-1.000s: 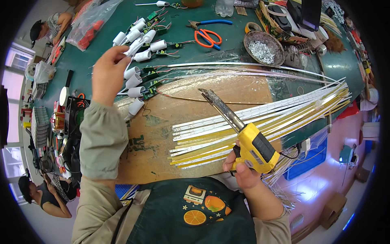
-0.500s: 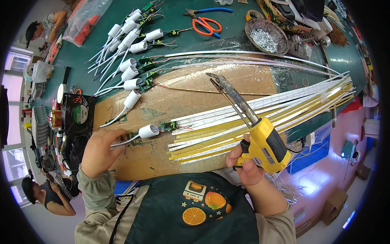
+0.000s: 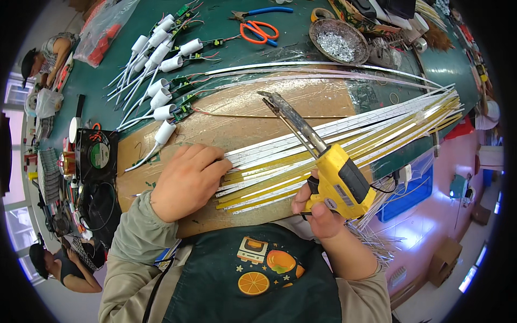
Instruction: The person solders electrical wires and sockets onto LED light strips and PCB boards using a soldering iron.
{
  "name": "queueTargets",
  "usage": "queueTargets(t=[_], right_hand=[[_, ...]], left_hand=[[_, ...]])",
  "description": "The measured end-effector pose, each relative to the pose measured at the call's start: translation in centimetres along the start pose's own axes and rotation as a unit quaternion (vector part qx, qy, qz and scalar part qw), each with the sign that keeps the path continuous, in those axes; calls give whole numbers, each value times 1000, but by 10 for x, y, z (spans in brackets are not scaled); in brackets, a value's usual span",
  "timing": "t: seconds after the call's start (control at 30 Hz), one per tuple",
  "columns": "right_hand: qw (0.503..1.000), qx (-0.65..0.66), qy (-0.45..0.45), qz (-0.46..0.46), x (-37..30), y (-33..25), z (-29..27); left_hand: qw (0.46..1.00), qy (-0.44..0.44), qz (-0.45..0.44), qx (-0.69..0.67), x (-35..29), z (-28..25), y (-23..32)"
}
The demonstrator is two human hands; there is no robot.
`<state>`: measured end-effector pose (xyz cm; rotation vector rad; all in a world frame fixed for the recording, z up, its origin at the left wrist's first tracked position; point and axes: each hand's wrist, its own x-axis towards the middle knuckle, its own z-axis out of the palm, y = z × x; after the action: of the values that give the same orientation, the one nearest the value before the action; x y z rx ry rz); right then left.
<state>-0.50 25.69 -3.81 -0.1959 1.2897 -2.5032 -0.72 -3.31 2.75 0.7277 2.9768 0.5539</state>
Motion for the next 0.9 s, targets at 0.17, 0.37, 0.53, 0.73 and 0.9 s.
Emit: queueTargets(t=[0.17, 0.37, 0.53, 0.73, 0.9], right_hand=[[1000, 12, -1, 0, 1, 1, -1], [999, -42, -8, -29, 3, 3, 0], [999, -48, -6, -24, 3, 4, 1], [998, -51, -7, -23, 4, 2, 3], [998, -54, -7, -23, 3, 2, 0]], left_hand=[[991, 43, -64, -106, -10, 2, -7], [991, 74, -83, -75, -17, 1, -10], [991, 55, -85, -89, -19, 8, -9], [985, 52, -50, -159, -17, 16, 3], [981, 70, -117, -135, -16, 5, 2]])
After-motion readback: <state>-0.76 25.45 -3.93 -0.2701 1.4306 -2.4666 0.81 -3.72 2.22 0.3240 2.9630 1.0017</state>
